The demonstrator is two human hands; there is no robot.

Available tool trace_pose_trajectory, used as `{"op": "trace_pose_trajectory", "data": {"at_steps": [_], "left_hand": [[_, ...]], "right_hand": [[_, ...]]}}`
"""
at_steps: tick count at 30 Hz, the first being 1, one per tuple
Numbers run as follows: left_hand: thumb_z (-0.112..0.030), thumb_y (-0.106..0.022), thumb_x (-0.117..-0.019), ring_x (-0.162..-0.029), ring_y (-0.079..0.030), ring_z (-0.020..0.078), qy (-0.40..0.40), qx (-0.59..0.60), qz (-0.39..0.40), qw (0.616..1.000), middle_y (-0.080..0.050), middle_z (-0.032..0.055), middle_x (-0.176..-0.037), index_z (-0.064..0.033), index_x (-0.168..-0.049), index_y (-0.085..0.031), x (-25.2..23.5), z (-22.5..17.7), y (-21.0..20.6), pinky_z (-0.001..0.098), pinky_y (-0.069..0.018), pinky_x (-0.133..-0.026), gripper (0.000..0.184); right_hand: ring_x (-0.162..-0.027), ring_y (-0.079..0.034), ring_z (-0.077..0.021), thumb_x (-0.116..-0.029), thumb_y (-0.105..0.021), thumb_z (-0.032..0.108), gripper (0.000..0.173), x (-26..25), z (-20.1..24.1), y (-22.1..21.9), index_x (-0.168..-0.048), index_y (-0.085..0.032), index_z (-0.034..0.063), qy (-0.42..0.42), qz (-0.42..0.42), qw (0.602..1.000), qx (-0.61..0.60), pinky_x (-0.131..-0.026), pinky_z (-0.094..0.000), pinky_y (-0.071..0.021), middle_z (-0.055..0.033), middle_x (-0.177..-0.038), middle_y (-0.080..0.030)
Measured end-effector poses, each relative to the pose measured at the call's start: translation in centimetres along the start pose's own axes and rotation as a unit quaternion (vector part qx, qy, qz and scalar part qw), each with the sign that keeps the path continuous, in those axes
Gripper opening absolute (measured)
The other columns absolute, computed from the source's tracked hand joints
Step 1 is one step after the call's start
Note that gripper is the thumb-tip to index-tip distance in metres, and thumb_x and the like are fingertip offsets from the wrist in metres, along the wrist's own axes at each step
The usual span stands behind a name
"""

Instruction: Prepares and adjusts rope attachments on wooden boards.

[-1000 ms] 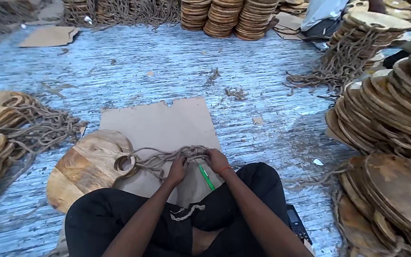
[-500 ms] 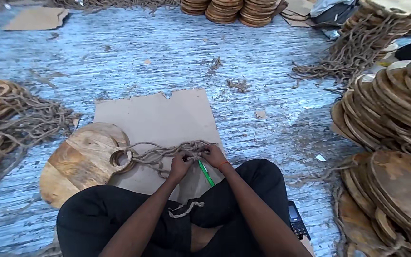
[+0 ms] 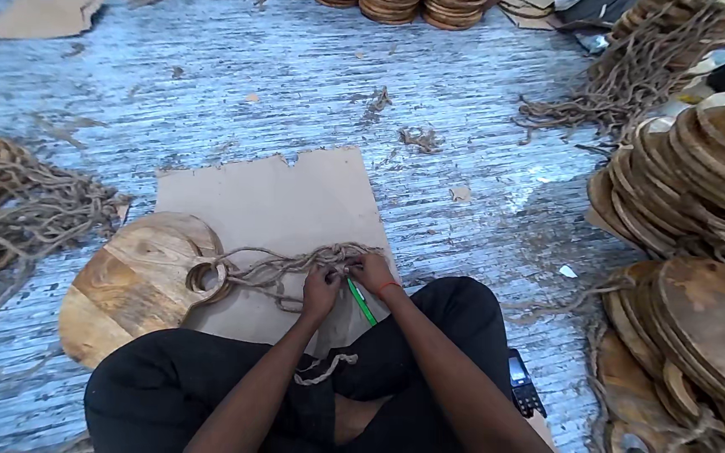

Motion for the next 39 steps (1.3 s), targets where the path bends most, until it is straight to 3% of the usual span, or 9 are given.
{"op": "trace_pose_trajectory", "data": {"at_steps": [4,10,13,17,20,24,28,34,39], "left_hand": [[-0.019,-0.063,-0.1018,-0.106,-0.065,0.0319,0.033,0.001,-0.008,0.999,-0.065,0.0204,-0.119,-0.0004,-0.112,-0.073,-0.1,-0.3,-0.3,0.0478,-0.0525,-0.097,0.023],[-0.017,-0.064,-0.1016,-0.106,-0.064,0.0327,0.049,-0.007,-0.018,0.999,-0.063,0.0209,-0.118,0.0005,-0.11,-0.074,-0.4,-0.7,-0.1,0.0491,-0.052,-0.097,0.022],[-0.018,-0.064,-0.1021,-0.107,-0.064,0.0325,0.045,-0.031,0.01,0.998,-0.063,0.0198,-0.119,-0.0008,-0.112,-0.074,-0.6,-0.7,-0.4,0.0496,-0.0521,-0.098,0.022],[-0.019,-0.064,-0.1013,-0.106,-0.065,0.0278,0.02,-0.021,0.06,0.998,-0.065,0.0165,-0.119,-0.0009,-0.108,-0.075,-0.1,-0.3,-1.1,0.0444,-0.0532,-0.097,0.022],[-0.017,-0.066,-0.1003,-0.102,-0.065,0.0281,0.004,-0.015,0.035,0.999,-0.065,0.0168,-0.116,-0.0004,-0.106,-0.075,-0.2,-0.8,-1.1,0.0444,-0.0542,-0.095,0.02],[-0.017,-0.066,-0.1008,-0.107,-0.065,0.033,0.005,-0.036,0.003,0.999,-0.064,0.0191,-0.122,0.0001,-0.109,-0.074,-0.9,-1.1,-0.6,0.0511,-0.0527,-0.098,0.021],[-0.018,-0.068,-0.0999,-0.104,-0.066,0.0296,0.001,-0.045,0.041,0.998,-0.065,0.0172,-0.119,-0.0009,-0.108,-0.075,-0.6,-0.7,-0.8,0.0478,-0.0543,-0.096,0.02],[-0.018,-0.068,-0.0996,-0.104,-0.065,0.0322,-0.016,-0.055,-0.012,0.998,-0.065,0.0175,-0.118,-0.0013,-0.108,-0.075,-0.8,-0.7,-0.8,0.0514,-0.054,-0.095,0.02],[-0.02,-0.068,-0.0995,-0.102,-0.067,0.0304,-0.024,-0.078,0.001,0.997,-0.067,0.0162,-0.118,-0.0021,-0.106,-0.076,-0.2,-0.5,-1.1,0.049,-0.0549,-0.094,0.021]], "right_hand": [[-0.1,-0.071,-0.0344,-0.0973,-0.074,0.025,0.021,-2.8,-2.5,-1.3,-0.11,-0.078,0.0085,-0.015,0.016,0.999,-0.041,-0.09,-0.0574,-0.0539,-0.0168,-0.108,-0.075],[-0.099,-0.07,-0.0379,-0.0958,-0.076,0.021,0.019,-2.6,-2.1,-0.9,-0.105,-0.078,0.0049,-0.019,-0.017,0.997,-0.072,-0.088,-0.0599,-0.0532,-0.0201,-0.105,-0.074],[-0.109,-0.069,-0.0341,-0.0957,-0.075,0.025,0.022,-3.7,-2.6,-1.1,-0.107,-0.078,0.0061,-0.069,0.055,0.996,-0.033,-0.099,-0.0565,-0.0502,-0.0175,-0.111,-0.074],[-0.103,-0.068,-0.0329,-0.0942,-0.077,0.029,0.026,-3.6,-3.6,-1.4,-0.107,-0.077,0.0056,-0.12,0.143,0.982,0.012,-0.095,-0.0553,-0.0509,-0.0171,-0.107,-0.073],[-0.093,-0.069,-0.0374,-0.0922,-0.079,0.023,0.021,-3.1,-3.3,-1.0,-0.099,-0.077,0.0033,-0.1,0.073,0.992,-0.013,-0.085,-0.0596,-0.0526,-0.0202,-0.097,-0.073],[-0.112,-0.067,-0.0383,-0.0964,-0.072,0.024,0.023,-4.3,-2.6,-0.9,-0.109,-0.078,0.0059,-0.106,0.077,0.991,0.008,-0.1,-0.0598,-0.049,-0.0203,-0.113,-0.073],[-0.106,-0.068,-0.0371,-0.0938,-0.076,0.029,0.027,-4.0,-3.4,-1.3,-0.105,-0.078,0.0043,-0.125,0.122,0.985,0.012,-0.096,-0.0592,-0.0505,-0.0202,-0.108,-0.073],[-0.108,-0.068,-0.0381,-0.0931,-0.076,0.029,0.027,-3.9,-3.0,-1.2,-0.103,-0.078,0.005,-0.142,0.062,0.988,0.0,-0.097,-0.0591,-0.0502,-0.0206,-0.11,-0.073],[-0.11,-0.066,-0.0386,-0.0924,-0.077,0.032,0.03,-3.7,-3.5,-1.6,-0.104,-0.077,0.0041,-0.145,0.101,0.984,0.013,-0.097,-0.059,-0.05,-0.0213,-0.112,-0.071]]}}
Point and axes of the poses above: each hand's wrist, its own x-axis away from the middle knuckle, its own y-axis out of the back of the hand, z = x × y, the point moved 7 cm from there along -x, towards the middle knuckle
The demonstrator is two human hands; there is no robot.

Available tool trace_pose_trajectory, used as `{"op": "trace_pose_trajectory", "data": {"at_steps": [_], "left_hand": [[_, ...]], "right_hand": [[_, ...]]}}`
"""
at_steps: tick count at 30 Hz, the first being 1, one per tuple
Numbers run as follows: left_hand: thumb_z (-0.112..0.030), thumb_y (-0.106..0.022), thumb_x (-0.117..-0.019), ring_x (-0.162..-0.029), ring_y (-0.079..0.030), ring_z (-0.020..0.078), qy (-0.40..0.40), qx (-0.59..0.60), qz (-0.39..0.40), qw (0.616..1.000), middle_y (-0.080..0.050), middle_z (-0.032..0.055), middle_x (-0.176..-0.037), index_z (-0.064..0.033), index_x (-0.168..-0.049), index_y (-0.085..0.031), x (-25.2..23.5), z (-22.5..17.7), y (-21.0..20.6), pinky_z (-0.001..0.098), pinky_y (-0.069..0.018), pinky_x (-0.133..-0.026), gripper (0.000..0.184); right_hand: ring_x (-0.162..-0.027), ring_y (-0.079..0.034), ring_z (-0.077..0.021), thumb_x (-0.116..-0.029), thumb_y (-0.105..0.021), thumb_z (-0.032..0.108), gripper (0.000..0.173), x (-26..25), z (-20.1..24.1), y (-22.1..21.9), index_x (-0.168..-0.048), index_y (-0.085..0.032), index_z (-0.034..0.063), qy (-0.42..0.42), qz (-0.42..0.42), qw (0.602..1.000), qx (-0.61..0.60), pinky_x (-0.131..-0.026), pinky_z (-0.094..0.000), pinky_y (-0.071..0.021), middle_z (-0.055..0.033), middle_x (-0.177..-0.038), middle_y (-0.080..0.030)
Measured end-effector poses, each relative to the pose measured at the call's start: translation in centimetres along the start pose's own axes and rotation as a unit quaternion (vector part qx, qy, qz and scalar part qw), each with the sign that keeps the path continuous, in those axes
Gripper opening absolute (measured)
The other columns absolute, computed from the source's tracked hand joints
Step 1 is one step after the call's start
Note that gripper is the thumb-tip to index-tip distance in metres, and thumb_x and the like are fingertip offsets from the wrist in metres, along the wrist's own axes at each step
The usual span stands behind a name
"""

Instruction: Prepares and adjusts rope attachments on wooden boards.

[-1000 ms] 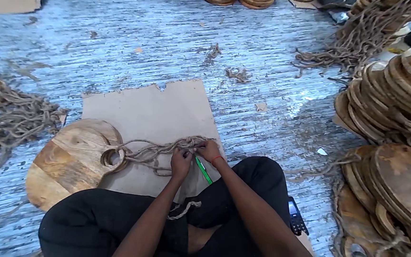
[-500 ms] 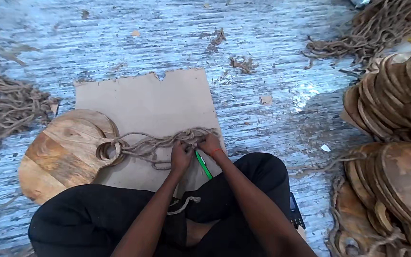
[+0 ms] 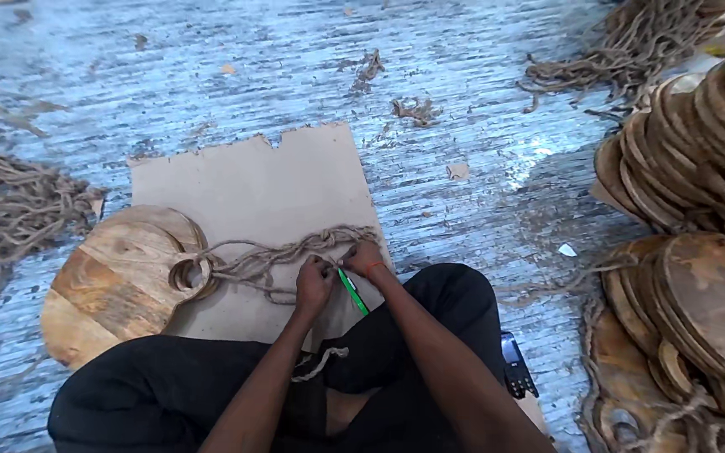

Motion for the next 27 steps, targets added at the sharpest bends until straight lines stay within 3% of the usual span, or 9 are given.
{"op": "trace_pose_trajectory", "data": {"at_steps": [4,7,10,12,14,18,20,24,27], "left_hand": [[-0.017,-0.069,-0.098,-0.11,-0.065,0.0339,0.016,-0.022,-0.038,0.999,-0.065,0.0189,-0.125,-0.0001,-0.11,-0.075,-1.0,0.5,0.9,0.0519,-0.0525,-0.1,0.022],[-0.017,-0.07,-0.0978,-0.098,-0.067,0.0294,-0.016,-0.004,-0.036,0.999,-0.064,0.0175,-0.118,0.0,-0.11,-0.072,-0.5,1.4,1.5,0.0474,-0.0565,-0.091,0.021],[-0.011,-0.058,-0.1032,-0.082,-0.065,0.029,0.008,0.086,-0.047,0.995,-0.066,0.02,-0.101,0.0049,-0.121,-0.062,0.4,0.6,2.7,0.0466,-0.056,-0.08,0.024],[-0.011,-0.052,-0.1049,-0.077,-0.062,0.0285,0.032,0.129,-0.06,0.989,-0.064,0.0184,-0.094,0.0025,-0.128,-0.058,0.1,0.7,3.1,0.0479,-0.0535,-0.075,0.028],[-0.013,-0.059,-0.1015,-0.083,-0.064,0.0304,0.02,0.131,-0.081,0.988,-0.066,0.0197,-0.105,0.0002,-0.13,-0.058,-0.5,0.9,3.3,0.0519,-0.0544,-0.078,0.032],[-0.009,-0.073,-0.094,-0.109,-0.067,0.0298,-0.023,0.126,-0.115,0.985,-0.069,0.0174,-0.12,-0.0023,-0.122,-0.07,-0.9,0.6,3.7,0.0504,-0.0543,-0.097,0.029],[-0.005,-0.067,-0.0969,-0.1,-0.066,0.0279,-0.053,0.106,-0.131,0.984,-0.068,0.0157,-0.113,-0.003,-0.12,-0.072,-0.7,0.3,4.1,0.0471,-0.0549,-0.091,0.024],[0.0,-0.061,-0.0975,-0.138,-0.051,0.036,-0.167,0.051,-0.139,0.975,-0.061,0.0178,-0.141,-0.0026,-0.132,-0.067,-0.5,-0.9,4.6,0.0551,-0.0418,-0.115,0.035],[0.001,-0.068,-0.0925,-0.138,-0.048,0.0435,-0.217,-0.031,-0.167,0.961,-0.058,0.0222,-0.14,-0.0036,-0.132,-0.067,0.2,-1.9,4.8,0.0608,-0.0415,-0.112,0.039]], "right_hand": [[-0.113,-0.067,-0.0398,-0.0954,-0.073,0.029,0.028,-0.7,0.2,1.4,-0.109,-0.076,0.0039,-0.017,-0.085,0.996,-0.023,-0.098,-0.0599,-0.0511,-0.0218,-0.116,-0.071],[-0.108,-0.068,-0.039,-0.0983,-0.07,0.026,0.027,-0.3,-0.3,1.7,-0.113,-0.074,0.0037,0.029,-0.09,0.993,-0.065,-0.096,-0.0601,-0.0519,-0.021,-0.113,-0.072],[-0.093,-0.069,-0.0427,-0.0959,-0.075,0.022,0.033,2.3,0.4,2.1,-0.12,-0.068,-0.0002,0.105,-0.134,0.978,-0.122,-0.081,-0.0615,-0.0551,-0.0255,-0.105,-0.07],[-0.105,-0.067,-0.0424,-0.0904,-0.08,0.015,0.043,2.4,1.7,2.4,-0.127,-0.065,-0.0021,0.138,-0.132,0.977,-0.097,-0.092,-0.0608,-0.0537,-0.026,-0.117,-0.068],[-0.122,-0.063,-0.0394,-0.0909,-0.076,0.009,0.04,1.0,2.9,2.3,-0.13,-0.068,0.0027,0.168,-0.139,0.976,-0.032,-0.105,-0.0581,-0.0492,-0.0223,-0.131,-0.065],[-0.119,-0.063,-0.04,-0.0926,-0.074,0.013,0.036,-0.7,2.9,1.5,-0.128,-0.071,0.0132,0.134,-0.139,0.978,0.08,-0.097,-0.0574,-0.0547,-0.0202,-0.138,-0.059],[-0.119,-0.062,-0.042,-0.0907,-0.075,0.011,0.031,0.0,2.7,1.7,-0.121,-0.074,0.0101,0.14,-0.153,0.974,0.088,-0.094,-0.0596,-0.0546,-0.0207,-0.136,-0.059],[-0.118,-0.062,-0.041,-0.0906,-0.079,0.016,0.026,2.9,3.5,2.6,-0.116,-0.076,0.0094,0.253,-0.192,0.947,0.048,-0.09,-0.0623,-0.0533,-0.0157,-0.128,-0.068],[-0.109,-0.068,-0.0416,-0.0966,-0.072,0.02,0.028,3.6,3.5,2.3,-0.122,-0.073,0.01,0.25,-0.146,0.955,0.066,-0.089,-0.0634,-0.053,-0.0205,-0.115,-0.072]]}}
Point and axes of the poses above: each hand's wrist, its own x-axis away from the middle knuckle, its own y-axis out of the back of the hand, z = x × y, the point moved 7 cm from there along -x, towards the middle knuckle
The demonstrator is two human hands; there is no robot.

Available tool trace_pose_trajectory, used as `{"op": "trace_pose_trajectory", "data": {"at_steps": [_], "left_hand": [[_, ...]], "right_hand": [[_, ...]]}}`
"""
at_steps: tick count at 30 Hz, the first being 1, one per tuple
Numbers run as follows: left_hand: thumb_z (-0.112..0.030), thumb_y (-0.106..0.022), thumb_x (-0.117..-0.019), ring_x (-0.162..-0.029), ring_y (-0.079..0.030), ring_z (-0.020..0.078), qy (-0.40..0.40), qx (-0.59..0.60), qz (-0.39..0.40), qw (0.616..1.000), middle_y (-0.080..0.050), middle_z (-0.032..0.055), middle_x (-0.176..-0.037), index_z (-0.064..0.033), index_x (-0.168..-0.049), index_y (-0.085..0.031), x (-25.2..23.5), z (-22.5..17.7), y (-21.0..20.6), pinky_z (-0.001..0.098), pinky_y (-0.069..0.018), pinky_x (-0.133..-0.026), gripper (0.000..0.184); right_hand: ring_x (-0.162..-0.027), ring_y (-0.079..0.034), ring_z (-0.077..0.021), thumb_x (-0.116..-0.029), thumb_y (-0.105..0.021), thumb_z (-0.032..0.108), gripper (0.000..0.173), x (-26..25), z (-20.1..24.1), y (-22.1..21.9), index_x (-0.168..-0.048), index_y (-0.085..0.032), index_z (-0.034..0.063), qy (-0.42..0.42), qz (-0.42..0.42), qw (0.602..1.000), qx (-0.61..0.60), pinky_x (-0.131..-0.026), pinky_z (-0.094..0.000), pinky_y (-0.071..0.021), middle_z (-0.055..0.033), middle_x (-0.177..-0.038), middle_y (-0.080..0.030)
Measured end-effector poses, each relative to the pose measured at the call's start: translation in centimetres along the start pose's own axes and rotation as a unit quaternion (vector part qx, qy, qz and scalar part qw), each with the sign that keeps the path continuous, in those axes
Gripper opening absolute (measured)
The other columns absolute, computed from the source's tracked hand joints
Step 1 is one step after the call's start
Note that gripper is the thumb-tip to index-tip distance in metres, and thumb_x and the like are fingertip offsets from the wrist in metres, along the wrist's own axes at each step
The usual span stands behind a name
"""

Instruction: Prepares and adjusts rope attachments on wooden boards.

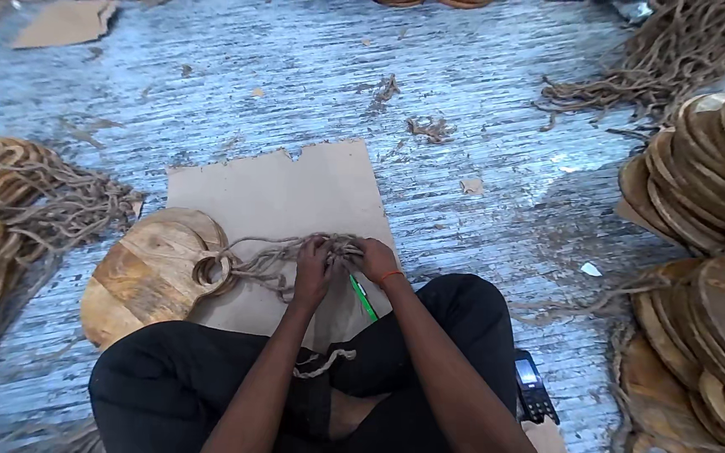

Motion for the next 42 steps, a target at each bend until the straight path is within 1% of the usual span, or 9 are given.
{"op": "trace_pose_trajectory", "data": {"at_steps": [3,5,9,13,20,26,29,32,42], "left_hand": [[-0.003,-0.07,-0.0918,-0.145,-0.042,0.0397,-0.05,-0.046,0.038,0.997,-0.055,0.0201,-0.146,-0.0063,-0.132,-0.067,0.0,-1.0,0.0,0.0599,-0.0285,-0.122,0.041],[-0.011,-0.065,-0.0997,-0.138,-0.053,0.0315,-0.03,-0.076,0.12,0.989,-0.063,0.0161,-0.14,-0.0038,-0.136,-0.063,0.3,-0.6,-0.8,0.0553,-0.0251,-0.125,0.037],[-0.018,-0.063,-0.102,-0.116,-0.064,0.0335,0.061,-0.084,0.201,0.974,-0.066,0.0171,-0.124,-0.0063,-0.137,-0.062,0.4,0.6,-1.7,0.0518,-0.0486,-0.106,0.037],[-0.016,-0.061,-0.1019,-0.115,-0.064,0.0347,0.129,-0.073,0.231,0.961,-0.062,0.0184,-0.128,-0.0105,-0.139,-0.062,0.7,0.6,-1.4,0.0514,-0.0524,-0.1,0.038],[-0.023,-0.056,-0.1061,-0.11,-0.067,0.0362,0.209,0.037,0.251,0.944,-0.069,0.0228,-0.119,-0.0032,-0.135,-0.063,1.4,2.3,-1.0,0.0565,-0.0502,-0.1,0.035],[-0.02,-0.061,-0.1031,-0.094,-0.07,0.0298,0.241,0.121,0.218,0.938,-0.071,0.018,-0.107,-0.0037,-0.124,-0.068,1.5,3.2,-1.7,0.052,-0.0555,-0.089,0.028],[-0.019,-0.06,-0.1035,-0.087,-0.07,0.0253,0.262,0.168,0.203,0.928,-0.072,0.0152,-0.099,-0.0026,-0.117,-0.07,1.7,3.6,-2.3,0.0481,-0.0568,-0.085,0.023],[-0.017,-0.062,-0.1025,-0.087,-0.07,0.0233,0.269,0.205,0.185,0.923,-0.072,0.0145,-0.099,-0.0014,-0.114,-0.071,1.8,3.8,-2.5,0.0456,-0.0577,-0.085,0.021],[-0.021,-0.059,-0.1052,-0.096,-0.07,0.0291,0.248,0.154,0.146,0.945,-0.073,0.016,-0.103,-0.0059,-0.119,-0.073,1.3,2.6,-2.3,0.0532,-0.0537,-0.09,0.024]], "right_hand": [[-0.103,-0.071,-0.0389,-0.0976,-0.071,0.021,0.026,-0.2,0.0,-0.6,-0.123,-0.073,0.0124,0.018,0.031,0.999,-0.008,-0.088,-0.0634,-0.0536,-0.0177,-0.109,-0.075],[-0.102,-0.071,-0.0381,-0.0963,-0.072,0.02,0.025,-0.3,-0.1,-0.9,-0.119,-0.075,0.0116,0.033,0.031,0.999,-0.029,-0.089,-0.0631,-0.0534,-0.0174,-0.108,-0.075],[-0.104,-0.07,-0.0393,-0.0955,-0.073,0.02,0.025,-0.5,-1.0,-1.4,-0.119,-0.073,0.0116,-0.009,0.073,0.997,0.014,-0.088,-0.0642,-0.0534,-0.0179,-0.11,-0.074],[-0.116,-0.067,-0.0361,-0.0936,-0.068,0.011,0.033,-0.8,-1.8,-0.2,-0.126,-0.071,0.0156,-0.098,0.083,0.987,0.094,-0.091,-0.0616,-0.0536,-0.013,-0.127,-0.07],[-0.129,-0.059,-0.0414,-0.0942,-0.062,0.0,0.047,-1.4,-2.7,0.5,-0.138,-0.064,0.017,-0.124,0.013,0.991,0.047,-0.093,-0.062,-0.0544,-0.0089,-0.169,-0.029],[-0.117,-0.068,-0.033,-0.0968,-0.062,0.006,0.031,-0.1,-0.4,2.4,-0.125,-0.073,0.0139,-0.037,-0.083,0.994,-0.055,-0.097,-0.0581,-0.0535,-0.0111,-0.129,-0.07],[-0.113,-0.07,-0.0298,-0.0997,-0.067,0.02,0.026,-0.4,-0.5,0.2,-0.124,-0.073,0.0158,-0.005,0.024,0.994,-0.103,-0.101,-0.0573,-0.0525,-0.0097,-0.121,-0.074],[-0.094,-0.072,-0.0333,-0.0962,-0.074,0.025,0.021,-0.1,-0.4,-1.3,-0.114,-0.075,0.0133,0.02,0.068,0.993,-0.09,-0.083,-0.0597,-0.0561,-0.0139,-0.104,-0.075],[-0.091,-0.071,-0.0356,-0.099,-0.071,0.021,0.02,-0.2,-1.6,-2.0,-0.115,-0.072,0.0085,0.006,0.091,0.991,-0.102,-0.082,-0.0595,-0.0558,-0.018,-0.105,-0.073]]}}
Point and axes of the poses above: each hand's wrist, its own x-axis away from the middle knuckle, its own y-axis out of the back of the hand, z = x × y, the point moved 7 cm from there along -x, towards the middle knuckle
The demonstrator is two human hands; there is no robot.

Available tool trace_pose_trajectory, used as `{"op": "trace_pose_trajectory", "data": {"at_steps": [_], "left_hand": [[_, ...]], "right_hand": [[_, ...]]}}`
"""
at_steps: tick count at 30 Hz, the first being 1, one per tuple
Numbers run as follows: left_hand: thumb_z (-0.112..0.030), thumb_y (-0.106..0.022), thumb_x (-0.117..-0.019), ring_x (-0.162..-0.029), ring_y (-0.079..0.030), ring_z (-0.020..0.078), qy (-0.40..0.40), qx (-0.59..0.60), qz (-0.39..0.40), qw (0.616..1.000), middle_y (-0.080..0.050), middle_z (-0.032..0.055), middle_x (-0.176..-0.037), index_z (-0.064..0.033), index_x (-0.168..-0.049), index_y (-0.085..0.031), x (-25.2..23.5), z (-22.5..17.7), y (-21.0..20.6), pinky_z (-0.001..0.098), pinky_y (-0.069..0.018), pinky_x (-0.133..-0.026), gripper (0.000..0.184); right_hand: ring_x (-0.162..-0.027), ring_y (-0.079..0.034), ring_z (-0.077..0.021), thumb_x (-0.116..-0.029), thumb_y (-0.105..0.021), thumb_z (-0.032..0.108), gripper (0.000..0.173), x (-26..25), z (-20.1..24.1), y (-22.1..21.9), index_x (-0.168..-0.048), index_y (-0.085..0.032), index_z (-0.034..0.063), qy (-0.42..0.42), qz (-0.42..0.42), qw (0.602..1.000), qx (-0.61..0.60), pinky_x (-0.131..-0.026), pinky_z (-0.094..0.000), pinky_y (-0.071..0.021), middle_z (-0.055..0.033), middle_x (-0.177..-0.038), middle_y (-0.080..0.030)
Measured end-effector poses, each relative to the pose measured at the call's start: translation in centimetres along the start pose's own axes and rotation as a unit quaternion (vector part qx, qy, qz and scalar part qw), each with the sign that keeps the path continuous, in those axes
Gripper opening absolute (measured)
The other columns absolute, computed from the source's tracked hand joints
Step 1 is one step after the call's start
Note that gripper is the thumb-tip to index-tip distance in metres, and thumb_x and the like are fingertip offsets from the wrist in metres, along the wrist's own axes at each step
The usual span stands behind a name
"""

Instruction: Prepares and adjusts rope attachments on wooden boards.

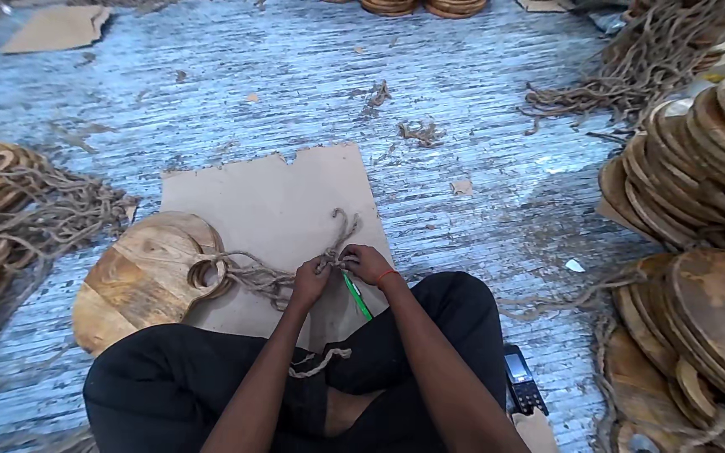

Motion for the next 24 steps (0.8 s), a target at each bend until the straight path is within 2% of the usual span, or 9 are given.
{"op": "trace_pose_trajectory", "data": {"at_steps": [3,7,10,12,16,18,21,24], "left_hand": [[-0.024,-0.057,-0.1066,-0.098,-0.069,0.0338,0.024,-0.039,0.008,0.999,-0.072,0.02,-0.103,-0.0023,-0.117,-0.071,0.0,-0.2,-0.2,0.0558,-0.0522,-0.092,0.028],[-0.022,-0.06,-0.1041,-0.099,-0.068,0.0371,0.025,-0.09,0.031,0.995,-0.07,0.0228,-0.104,0.0006,-0.114,-0.07,0.1,-0.5,-0.6,0.0585,-0.0517,-0.093,0.026],[-0.02,-0.065,-0.1012,-0.103,-0.069,0.0366,0.013,-0.095,0.008,0.995,-0.071,0.0217,-0.108,-0.0007,-0.115,-0.07,0.2,-0.5,-0.8,0.0577,-0.0522,-0.095,0.024],[-0.019,-0.067,-0.0998,-0.104,-0.069,0.0342,-0.006,-0.1,-0.01,0.995,-0.071,0.0193,-0.11,-0.0018,-0.116,-0.07,0.2,-0.3,-1.1,0.0553,-0.0533,-0.095,0.024],[-0.013,-0.07,-0.0965,-0.109,-0.067,0.0328,-0.036,-0.091,-0.044,0.994,-0.07,0.0192,-0.116,0.0005,-0.119,-0.068,0.3,-0.3,-1.3,0.0521,-0.0521,-0.1,0.026],[-0.011,-0.071,-0.0949,-0.112,-0.066,0.0334,-0.037,-0.079,-0.059,0.994,-0.069,0.0196,-0.118,0.0013,-0.121,-0.066,0.3,-0.1,-1.3,0.0518,-0.0515,-0.102,0.029],[-0.015,-0.067,-0.0992,-0.12,-0.063,0.0329,-0.032,-0.082,-0.045,0.995,-0.066,0.0197,-0.126,-0.0001,-0.127,-0.067,0.5,0.3,-1.7,0.049,-0.0484,-0.107,0.031],[-0.018,-0.059,-0.1037,-0.122,-0.061,0.0353,-0.013,-0.097,-0.028,0.995,-0.064,0.0215,-0.129,-0.0022,-0.126,-0.069,0.6,0.3,-1.8,0.0504,-0.0473,-0.107,0.029]], "right_hand": [[-0.1,-0.07,-0.0376,-0.0989,-0.07,0.017,0.019,-0.1,0.1,0.1,-0.115,-0.073,0.007,-0.006,0.001,1.0,0.007,-0.088,-0.0611,-0.0539,-0.0192,-0.109,-0.073],[-0.098,-0.07,-0.0391,-0.0998,-0.069,0.017,0.021,-0.4,-0.6,-0.6,-0.118,-0.071,0.0066,-0.036,0.033,0.999,0.02,-0.086,-0.0616,-0.0539,-0.021,-0.108,-0.072],[-0.098,-0.07,-0.0395,-0.1024,-0.065,0.025,0.025,-0.7,-1.0,-0.7,-0.12,-0.069,0.0071,-0.067,0.046,0.997,0.009,-0.085,-0.0619,-0.0539,-0.0221,-0.108,-0.071],[-0.105,-0.068,-0.0368,-0.1049,-0.061,0.032,0.03,-1.1,-1.3,-0.7,-0.121,-0.068,0.0069,-0.105,0.075,0.992,-0.006,-0.093,-0.0598,-0.0516,-0.0205,-0.112,-0.07],[-0.098,-0.069,-0.032,-0.1012,-0.067,0.026,0.026,-1.6,-1.6,-0.5,-0.115,-0.071,0.0047,-0.112,0.081,0.99,-0.033,-0.092,-0.0544,-0.0526,-0.0182,-0.108,-0.071],[-0.101,-0.068,-0.031,-0.0976,-0.073,0.025,0.024,-1.6,-1.4,-0.4,-0.112,-0.073,0.0057,-0.105,0.072,0.991,-0.044,-0.093,-0.0548,-0.0517,-0.0171,-0.108,-0.072],[-0.104,-0.069,-0.0317,-0.0944,-0.076,0.024,0.022,-1.8,-1.7,-0.4,-0.11,-0.076,0.0091,-0.114,0.059,0.991,-0.033,-0.094,-0.0572,-0.052,-0.0154,-0.108,-0.073],[-0.107,-0.069,-0.032,-0.0949,-0.075,0.026,0.023,-1.8,-1.7,-0.5,-0.112,-0.077,0.0116,-0.131,0.062,0.989,-0.014,-0.094,-0.0584,-0.052,-0.0148,-0.111,-0.073]]}}
Point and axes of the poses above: each hand's wrist, its own x-axis away from the middle knuckle, its own y-axis out of the back of the hand, z = x × y, the point moved 7 cm from there along -x, towards the middle knuckle
